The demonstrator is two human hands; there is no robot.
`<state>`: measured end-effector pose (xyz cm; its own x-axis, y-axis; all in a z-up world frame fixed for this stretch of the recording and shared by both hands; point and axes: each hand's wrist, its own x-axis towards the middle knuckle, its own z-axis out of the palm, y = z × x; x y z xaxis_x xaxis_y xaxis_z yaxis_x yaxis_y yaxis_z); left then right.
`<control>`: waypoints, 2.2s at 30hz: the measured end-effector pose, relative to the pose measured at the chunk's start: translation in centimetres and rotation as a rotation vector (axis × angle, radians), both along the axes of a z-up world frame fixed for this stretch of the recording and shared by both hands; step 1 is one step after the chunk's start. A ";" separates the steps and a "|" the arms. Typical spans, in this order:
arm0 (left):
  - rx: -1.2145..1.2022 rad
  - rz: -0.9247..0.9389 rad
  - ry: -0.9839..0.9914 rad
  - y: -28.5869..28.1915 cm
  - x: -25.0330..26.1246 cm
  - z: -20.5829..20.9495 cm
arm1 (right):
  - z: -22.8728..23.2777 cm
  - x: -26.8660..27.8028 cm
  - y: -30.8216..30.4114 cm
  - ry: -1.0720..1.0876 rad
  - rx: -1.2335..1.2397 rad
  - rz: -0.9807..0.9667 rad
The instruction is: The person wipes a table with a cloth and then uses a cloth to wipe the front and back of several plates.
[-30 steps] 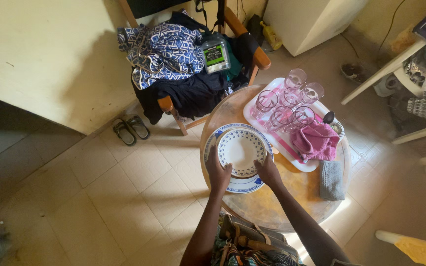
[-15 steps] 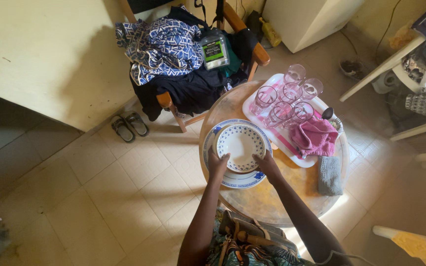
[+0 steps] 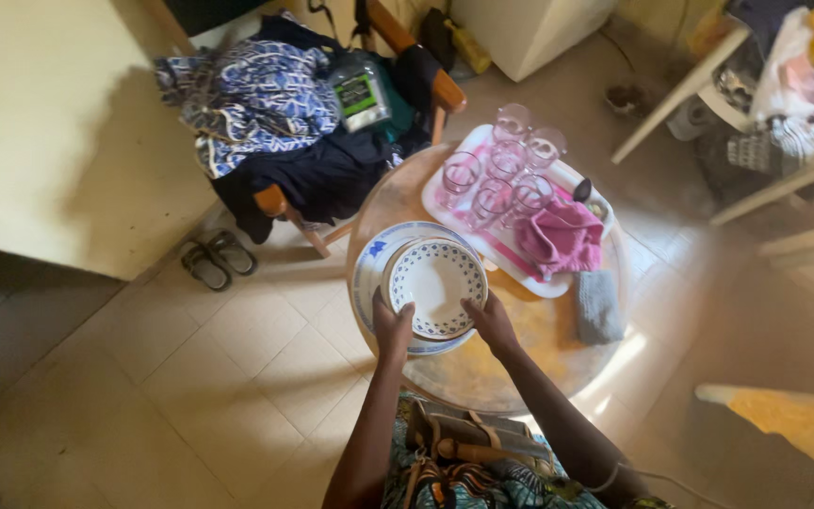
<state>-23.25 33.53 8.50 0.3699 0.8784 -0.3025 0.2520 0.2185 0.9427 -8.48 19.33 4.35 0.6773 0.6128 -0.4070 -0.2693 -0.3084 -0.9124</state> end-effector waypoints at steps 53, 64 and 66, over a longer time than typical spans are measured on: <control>0.441 -0.623 0.717 -20.0 11.8 1.3 | -3.8 16.5 -26.4 -0.580 -0.489 -0.269; -0.045 -0.741 0.178 -26.0 18.8 -4.9 | -7.0 17.7 -26.0 -0.018 -0.321 -0.272; -0.163 -0.692 0.115 -27.0 19.7 -6.7 | -5.6 17.1 -27.0 0.124 -0.067 -0.311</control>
<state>-3.50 6.56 1.77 0.7833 0.3948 -0.4802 0.4790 0.1088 0.8710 8.63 -7.68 -1.21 0.7707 0.3534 -0.5302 -0.4674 -0.2522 -0.8473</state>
